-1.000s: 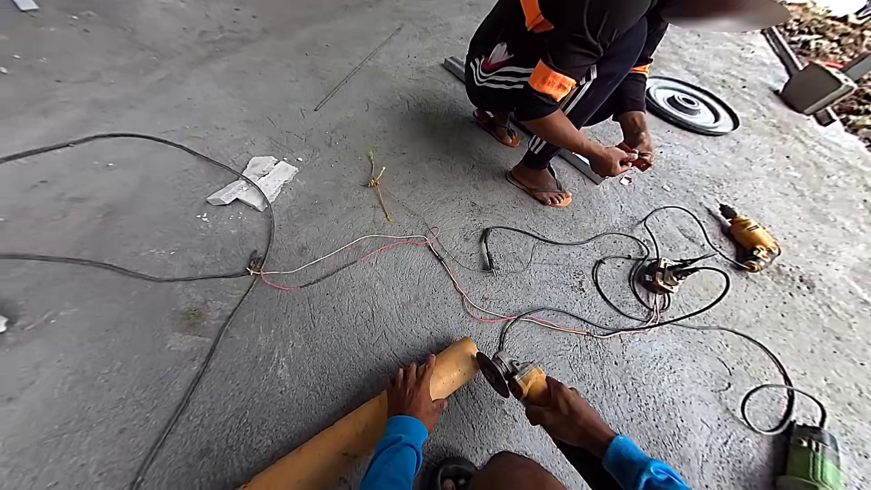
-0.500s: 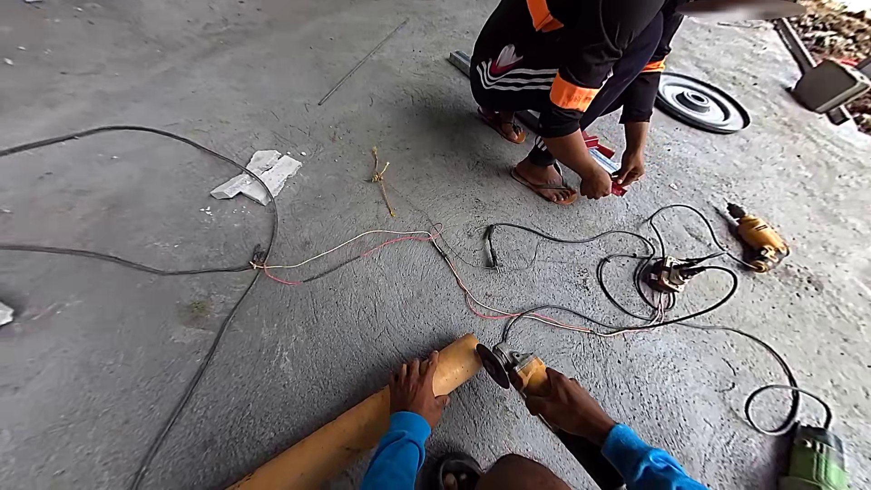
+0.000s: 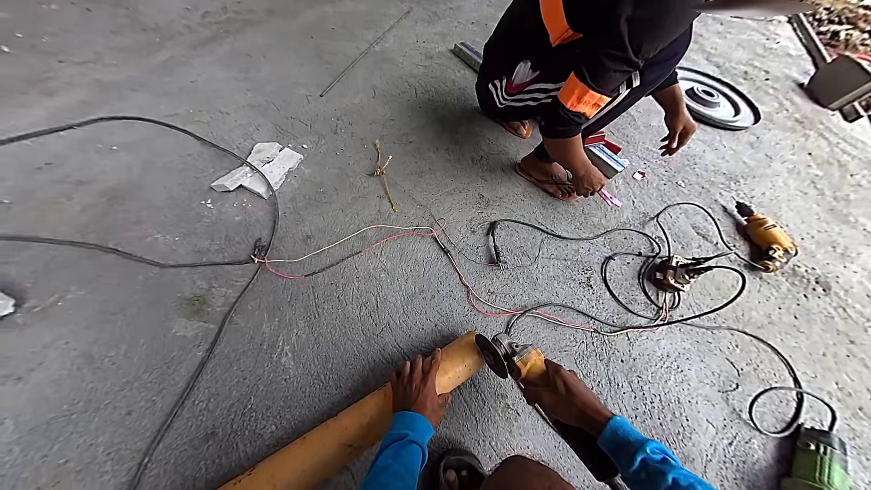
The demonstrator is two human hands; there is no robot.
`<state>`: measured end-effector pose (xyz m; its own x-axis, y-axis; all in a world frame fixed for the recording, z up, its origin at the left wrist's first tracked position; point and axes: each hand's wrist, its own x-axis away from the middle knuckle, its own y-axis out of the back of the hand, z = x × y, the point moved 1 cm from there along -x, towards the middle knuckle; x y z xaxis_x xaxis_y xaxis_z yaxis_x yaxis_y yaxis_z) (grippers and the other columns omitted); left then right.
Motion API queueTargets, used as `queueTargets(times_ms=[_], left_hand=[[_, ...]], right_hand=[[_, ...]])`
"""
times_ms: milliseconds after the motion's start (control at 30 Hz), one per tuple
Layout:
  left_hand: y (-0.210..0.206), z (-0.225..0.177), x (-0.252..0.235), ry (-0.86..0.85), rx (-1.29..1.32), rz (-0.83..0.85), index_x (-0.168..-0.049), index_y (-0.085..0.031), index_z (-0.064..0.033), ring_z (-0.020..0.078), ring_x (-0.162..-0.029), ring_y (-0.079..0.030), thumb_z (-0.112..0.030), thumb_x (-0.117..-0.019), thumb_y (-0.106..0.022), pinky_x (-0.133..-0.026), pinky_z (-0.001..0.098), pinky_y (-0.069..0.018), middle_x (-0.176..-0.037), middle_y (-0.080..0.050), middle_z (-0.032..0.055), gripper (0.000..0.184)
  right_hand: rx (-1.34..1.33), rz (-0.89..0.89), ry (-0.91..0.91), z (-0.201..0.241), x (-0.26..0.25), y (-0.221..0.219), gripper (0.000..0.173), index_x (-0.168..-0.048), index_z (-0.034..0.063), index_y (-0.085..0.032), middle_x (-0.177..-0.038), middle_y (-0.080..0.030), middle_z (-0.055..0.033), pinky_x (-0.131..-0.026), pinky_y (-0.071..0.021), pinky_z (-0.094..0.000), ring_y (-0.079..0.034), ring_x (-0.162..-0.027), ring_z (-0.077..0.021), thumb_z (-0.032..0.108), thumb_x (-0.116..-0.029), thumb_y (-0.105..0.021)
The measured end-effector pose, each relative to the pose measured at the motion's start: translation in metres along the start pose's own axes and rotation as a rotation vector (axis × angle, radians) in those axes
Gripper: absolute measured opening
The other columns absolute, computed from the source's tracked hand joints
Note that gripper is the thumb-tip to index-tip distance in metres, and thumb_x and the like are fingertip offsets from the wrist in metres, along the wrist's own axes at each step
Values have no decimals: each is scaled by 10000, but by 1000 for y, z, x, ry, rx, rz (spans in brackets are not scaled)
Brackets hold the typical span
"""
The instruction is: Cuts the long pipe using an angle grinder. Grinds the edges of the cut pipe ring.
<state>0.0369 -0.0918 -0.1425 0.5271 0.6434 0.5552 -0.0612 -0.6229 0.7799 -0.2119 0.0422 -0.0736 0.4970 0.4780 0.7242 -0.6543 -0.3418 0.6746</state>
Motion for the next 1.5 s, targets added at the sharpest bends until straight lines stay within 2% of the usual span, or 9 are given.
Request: queueTargets(times_ms=[400,700,1100,1167,1233,1300,1367,1433,1500], left_hand=[[-7,-2,2,1,-26,-29,-1626,-261,-375,360,-1435,-409,-552,-872,-693,-1117,624,-327,-1603,-409,110,887],[-17,-4,3,-8,-51,-76,-1621,-286,-370,375,-1421,-420,-544,-860,-703,-1119,625,-314,-1592,-424,124,885],[-31,-5,10,-9,-81,-174,-1603,-334,-380,391,-1416,-435,-530,-880,-685,-1104,641,-329,-1596,-423,134,818],[-34,-6,13,-19,-70,-225,-1591,-374,-354,406,-1386,-466,-525,-853,-705,-1084,642,-353,-1558,-469,154,826],[-26,-9,18,1,-28,-156,-1614,-334,-293,406,-1388,-462,-513,-798,-723,-1110,625,-346,-1553,-454,183,931],[-16,-10,23,20,-34,-22,-1642,-249,-226,411,-1393,-450,-447,-748,-772,-1137,596,-329,-1567,-410,227,1059],[-11,-8,26,-4,-90,38,-1646,-231,-243,426,-1355,-474,-315,-741,-807,-1109,603,-355,-1509,-456,246,1075],[-12,-6,23,-20,-132,-48,-1636,-259,-311,427,-1322,-491,-198,-739,-794,-1062,604,-393,-1464,-485,240,1050],[-16,-2,17,-21,-135,-218,-1612,-331,-340,436,-1284,-529,-175,-763,-792,-1029,611,-411,-1452,-515,248,980]], right_hand=[[2,6,14,10,-6,5,703,-1195,77,-624,-1061,-713,-149,-875,-558,-582,-701,-1026,-335,593,-739,-763],[26,8,9,17,-10,9,693,-1173,70,-625,-1047,-710,-147,-866,-560,-571,-701,-1015,-328,595,-740,-756],[51,38,2,26,-16,9,705,-1188,52,-630,-1100,-704,-167,-909,-544,-583,-687,-1073,-347,600,-763,-754],[-8,29,31,25,-15,10,676,-1170,50,-640,-1081,-708,-160,-904,-545,-576,-692,-1047,-334,580,-767,-761],[-154,-24,100,21,-12,14,600,-1137,62,-657,-1009,-722,-120,-879,-557,-540,-709,-968,-282,519,-767,-774],[-299,-75,173,16,-6,20,507,-1094,91,-673,-921,-733,-58,-822,-584,-485,-721,-861,-210,460,-758,-767],[-344,-89,198,12,5,29,460,-1062,104,-676,-872,-725,-34,-777,-591,-459,-716,-801,-182,424,-747,-772],[-286,-94,186,5,15,37,483,-1062,99,-659,-869,-709,-41,-771,-580,-464,-706,-802,-190,438,-741,-784],[-208,-93,159,-5,20,39,549,-1089,85,-649,-898,-701,-69,-786,-567,-497,-702,-837,-225,483,-737,-786]])
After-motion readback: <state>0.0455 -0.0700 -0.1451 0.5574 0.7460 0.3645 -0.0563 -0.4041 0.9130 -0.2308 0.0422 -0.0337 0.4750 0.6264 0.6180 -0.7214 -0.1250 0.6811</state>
